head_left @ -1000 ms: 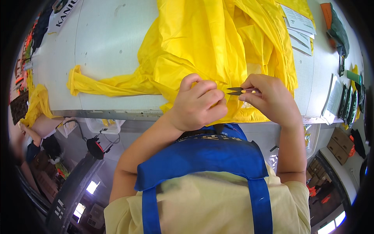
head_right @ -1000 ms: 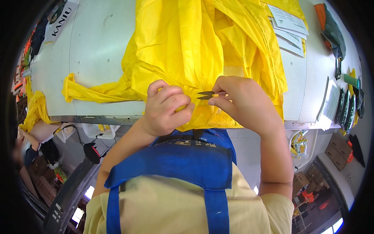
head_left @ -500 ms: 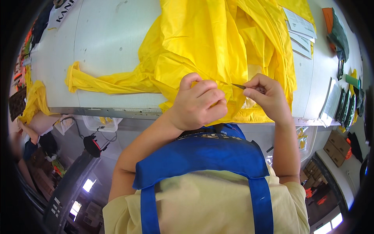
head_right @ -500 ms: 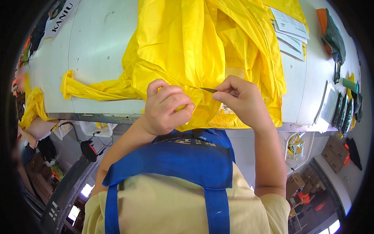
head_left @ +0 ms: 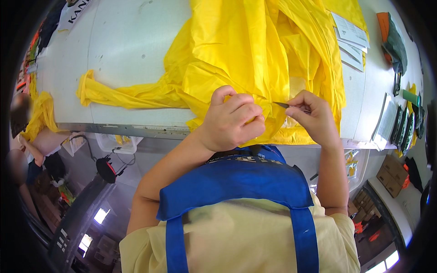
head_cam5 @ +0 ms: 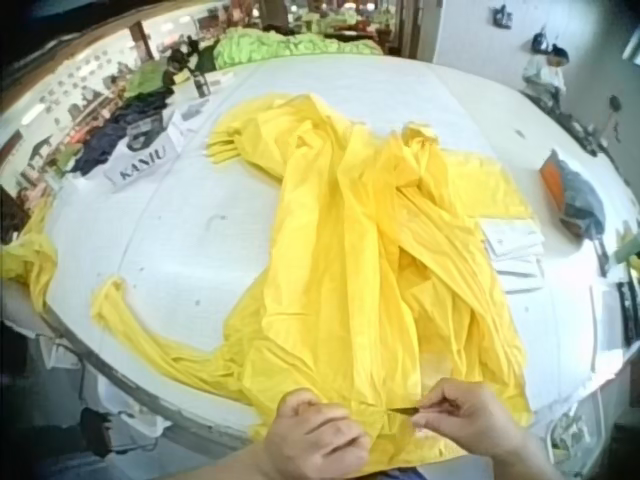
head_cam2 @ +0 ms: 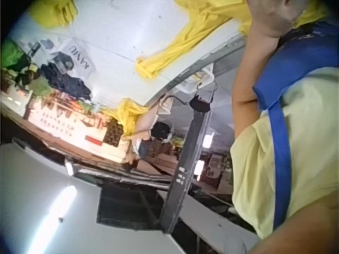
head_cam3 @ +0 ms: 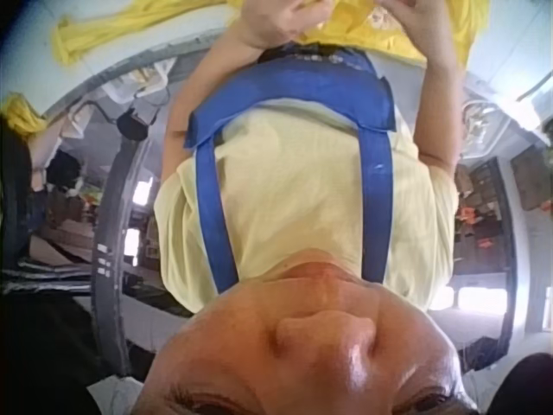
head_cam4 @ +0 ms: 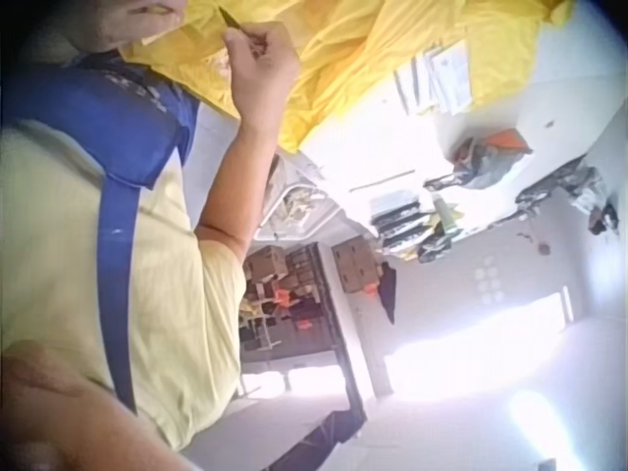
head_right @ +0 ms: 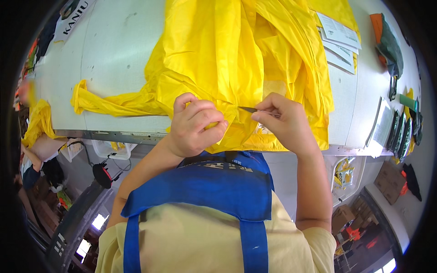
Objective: The person folds a large yellow raincoat on a white table, smoothing and aligning the fabric. They then use a small tool to cut a tag or thread from the garment and continue folding it into a compact bundle.
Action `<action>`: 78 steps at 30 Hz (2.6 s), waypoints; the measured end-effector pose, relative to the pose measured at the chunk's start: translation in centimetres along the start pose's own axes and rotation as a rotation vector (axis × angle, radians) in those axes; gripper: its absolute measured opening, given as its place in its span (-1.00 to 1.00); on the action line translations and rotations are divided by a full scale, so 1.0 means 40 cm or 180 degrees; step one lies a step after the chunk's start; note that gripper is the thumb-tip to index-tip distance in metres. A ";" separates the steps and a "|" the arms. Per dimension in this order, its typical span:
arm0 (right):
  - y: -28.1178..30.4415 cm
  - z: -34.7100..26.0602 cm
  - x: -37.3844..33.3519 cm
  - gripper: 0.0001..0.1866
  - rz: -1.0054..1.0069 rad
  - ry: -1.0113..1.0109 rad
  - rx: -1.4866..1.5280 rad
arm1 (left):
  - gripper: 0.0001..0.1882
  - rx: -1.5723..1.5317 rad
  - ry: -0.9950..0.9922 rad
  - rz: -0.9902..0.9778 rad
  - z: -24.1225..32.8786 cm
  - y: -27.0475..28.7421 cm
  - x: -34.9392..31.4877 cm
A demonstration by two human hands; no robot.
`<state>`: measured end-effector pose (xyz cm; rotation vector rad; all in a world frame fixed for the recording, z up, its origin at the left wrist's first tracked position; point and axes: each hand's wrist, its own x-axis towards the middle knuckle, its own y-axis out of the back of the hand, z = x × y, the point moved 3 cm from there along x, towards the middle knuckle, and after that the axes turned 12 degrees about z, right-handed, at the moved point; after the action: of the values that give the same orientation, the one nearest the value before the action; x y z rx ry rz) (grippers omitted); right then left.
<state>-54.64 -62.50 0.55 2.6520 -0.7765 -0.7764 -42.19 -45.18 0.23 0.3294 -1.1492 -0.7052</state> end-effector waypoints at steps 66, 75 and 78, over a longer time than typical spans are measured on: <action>-0.092 -0.386 -0.131 -0.69 -0.0058 0.3447 -0.0365 | -0.64 -0.3357 0.4409 0.0248 0.094 0.343 0.055; -0.096 -0.387 -0.132 -0.73 -0.0212 0.3295 -0.0265 | -0.59 -0.3162 0.4318 0.0052 0.091 0.337 0.051; -0.096 -0.386 -0.132 -0.74 -0.0243 0.3262 -0.0194 | -0.57 -0.3215 0.4250 0.0038 0.089 0.333 0.049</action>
<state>-48.09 -54.77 13.91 2.5223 -0.3398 0.5469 -40.46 -36.17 10.71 -0.1099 0.5084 -0.7473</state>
